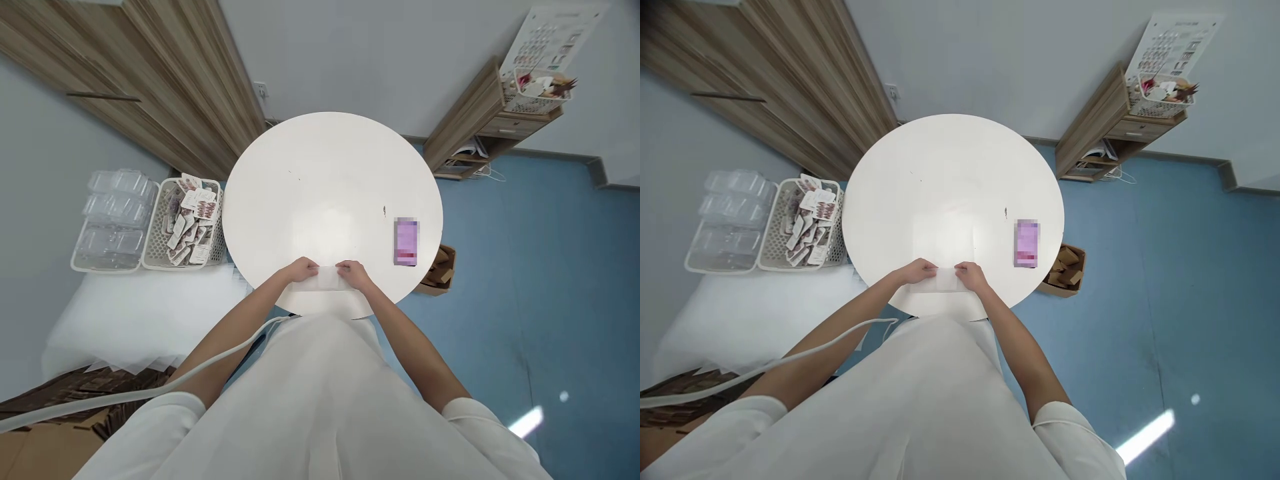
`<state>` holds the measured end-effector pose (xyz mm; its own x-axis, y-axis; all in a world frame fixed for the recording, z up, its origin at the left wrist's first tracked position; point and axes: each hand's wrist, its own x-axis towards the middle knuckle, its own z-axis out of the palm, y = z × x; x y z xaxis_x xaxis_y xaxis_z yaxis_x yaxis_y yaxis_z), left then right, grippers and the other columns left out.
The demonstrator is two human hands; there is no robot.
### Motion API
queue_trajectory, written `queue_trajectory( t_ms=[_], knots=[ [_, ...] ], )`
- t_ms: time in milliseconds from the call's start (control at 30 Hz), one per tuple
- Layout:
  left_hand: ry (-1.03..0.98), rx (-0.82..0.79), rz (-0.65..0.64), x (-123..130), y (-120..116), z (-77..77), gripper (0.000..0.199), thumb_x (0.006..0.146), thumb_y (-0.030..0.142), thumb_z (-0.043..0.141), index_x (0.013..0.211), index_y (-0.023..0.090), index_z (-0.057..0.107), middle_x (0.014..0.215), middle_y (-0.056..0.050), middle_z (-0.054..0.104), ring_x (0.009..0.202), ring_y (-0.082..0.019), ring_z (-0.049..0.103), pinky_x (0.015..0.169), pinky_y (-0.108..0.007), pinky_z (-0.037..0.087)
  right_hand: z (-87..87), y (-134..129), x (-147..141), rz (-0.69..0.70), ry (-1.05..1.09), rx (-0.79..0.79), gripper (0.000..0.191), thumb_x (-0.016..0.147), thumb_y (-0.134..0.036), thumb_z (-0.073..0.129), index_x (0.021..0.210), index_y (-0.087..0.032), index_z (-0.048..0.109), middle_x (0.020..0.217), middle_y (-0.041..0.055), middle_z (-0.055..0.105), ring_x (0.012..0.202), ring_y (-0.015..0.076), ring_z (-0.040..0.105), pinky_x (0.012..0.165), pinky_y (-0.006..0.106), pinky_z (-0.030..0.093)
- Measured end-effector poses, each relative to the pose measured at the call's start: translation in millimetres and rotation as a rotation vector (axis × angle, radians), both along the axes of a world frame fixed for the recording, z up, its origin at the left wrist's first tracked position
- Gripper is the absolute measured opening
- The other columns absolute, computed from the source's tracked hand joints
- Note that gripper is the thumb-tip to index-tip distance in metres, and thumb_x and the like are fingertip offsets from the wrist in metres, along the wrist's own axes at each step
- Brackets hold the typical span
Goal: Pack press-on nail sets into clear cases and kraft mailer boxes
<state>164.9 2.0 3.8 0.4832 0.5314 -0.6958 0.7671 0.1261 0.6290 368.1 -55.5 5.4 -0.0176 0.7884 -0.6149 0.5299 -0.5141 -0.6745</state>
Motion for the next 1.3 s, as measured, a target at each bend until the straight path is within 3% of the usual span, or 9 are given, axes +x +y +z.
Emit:
queue_trajectory(
  t_ms=[200, 400, 500, 600, 733, 833, 900, 1033, 1300],
  knots=[
    [0.104, 0.112, 0.136, -3.3, -9.3, -13.0, 0.022, 0.070, 0.028, 0.054, 0.086, 0.020, 0.066, 0.087, 0.000, 0.067, 0.082, -0.016, 0.058, 0.068, -0.023, 0.045, -10.9, -0.2, -2.1, 0.023, 0.003, 0.015, 0.025, 0.077, -0.024, 0.048, 0.099, -0.024, 0.060, 0.105, -0.0002, 0.062, 0.098, 0.0137, 0.055, 0.082, 0.026, 0.043],
    [0.202, 0.223, 0.126, -0.2, -19.5, -8.7, 0.017, 0.073, 0.026, 0.052, 0.080, 0.020, 0.065, 0.083, -0.001, 0.066, 0.079, -0.016, 0.059, 0.069, -0.024, 0.044, -14.3, -4.2, -8.5, 0.099, -0.125, 0.090, 0.025, 0.084, -0.027, 0.038, 0.099, -0.026, 0.059, 0.099, 0.0000, 0.062, 0.089, 0.0147, 0.056, 0.073, 0.027, 0.043],
    [0.294, 0.313, 0.066, 3.8, -25.7, -5.1, 0.018, 0.075, 0.025, 0.049, 0.085, 0.020, 0.062, 0.088, -0.004, 0.064, 0.083, -0.019, 0.057, 0.071, -0.029, 0.043, -13.3, -8.0, -15.7, 0.127, -0.287, 0.182, 0.028, 0.086, -0.026, 0.036, 0.106, -0.025, 0.055, 0.103, 0.0042, 0.059, 0.093, 0.0183, 0.053, 0.077, 0.031, 0.041],
    [0.311, 0.554, -0.018, 7.8, -32.2, -2.1, 0.031, 0.074, 0.020, 0.049, 0.105, 0.019, 0.053, 0.107, -0.010, 0.056, 0.101, -0.026, 0.049, 0.081, -0.037, 0.039, -12.5, -13.0, -23.0, 0.167, -0.467, 0.411, 0.030, 0.083, -0.017, 0.041, 0.110, -0.023, 0.052, 0.119, 0.0103, 0.050, 0.112, 0.0258, 0.041, 0.092, 0.043, 0.028],
    [0.158, 0.802, -0.205, 8.6, -39.7, 0.8, 0.039, 0.074, 0.006, 0.043, 0.110, 0.021, 0.047, 0.119, -0.012, 0.046, 0.115, -0.026, 0.037, 0.091, -0.041, 0.029, -10.6, -18.5, -27.5, 0.422, -0.465, 0.557, 0.034, 0.079, -0.002, 0.037, 0.095, -0.024, 0.056, 0.124, 0.0069, 0.048, 0.123, 0.0251, 0.032, 0.100, 0.050, 0.010],
    [0.068, 0.810, -0.360, 5.0, -46.7, 1.2, 0.032, 0.074, 0.004, 0.039, 0.099, 0.020, 0.051, 0.110, -0.010, 0.051, 0.108, -0.023, 0.043, 0.091, -0.039, 0.029, -6.0, -21.3, -26.3, 0.535, -0.453, 0.536, 0.031, 0.078, -0.004, 0.039, 0.098, -0.022, 0.055, 0.118, 0.0087, 0.052, 0.115, 0.0245, 0.041, 0.101, 0.049, 0.007],
    [0.045, 0.834, -0.380, 2.3, -52.1, 0.4, 0.030, 0.073, 0.011, 0.046, 0.102, 0.019, 0.049, 0.115, -0.011, 0.049, 0.110, -0.023, 0.042, 0.093, -0.039, 0.027, -1.9, -23.3, -24.9, 0.591, -0.468, 0.535, 0.027, 0.078, -0.015, 0.045, 0.104, -0.021, 0.052, 0.121, 0.0111, 0.050, 0.109, 0.0253, 0.046, 0.102, 0.049, 0.008],
    [0.058, 0.851, -0.394, 1.0, -59.1, -2.2, 0.051, 0.064, 0.031, 0.063, 0.108, 0.018, 0.043, 0.126, -0.013, 0.041, 0.117, -0.027, 0.035, 0.097, -0.042, 0.021, 4.2, -29.0, -26.6, 0.676, -0.548, 0.576, 0.051, 0.065, -0.033, 0.065, 0.110, -0.018, 0.046, 0.126, 0.0145, 0.045, 0.111, 0.0282, 0.043, 0.103, 0.051, 0.007],
    [0.039, 0.822, -0.496, 1.6, -68.9, 8.8, 0.035, 0.062, 0.026, 0.061, 0.093, 0.018, 0.048, 0.100, -0.008, 0.055, 0.095, -0.024, 0.051, 0.088, -0.038, 0.029, 8.2, -61.5, -43.2, 0.596, -0.617, 0.547, 0.041, 0.062, -0.030, 0.068, 0.097, -0.020, 0.050, 0.107, 0.0109, 0.055, 0.101, 0.0251, 0.050, 0.102, 0.050, 0.009]
  ],
)
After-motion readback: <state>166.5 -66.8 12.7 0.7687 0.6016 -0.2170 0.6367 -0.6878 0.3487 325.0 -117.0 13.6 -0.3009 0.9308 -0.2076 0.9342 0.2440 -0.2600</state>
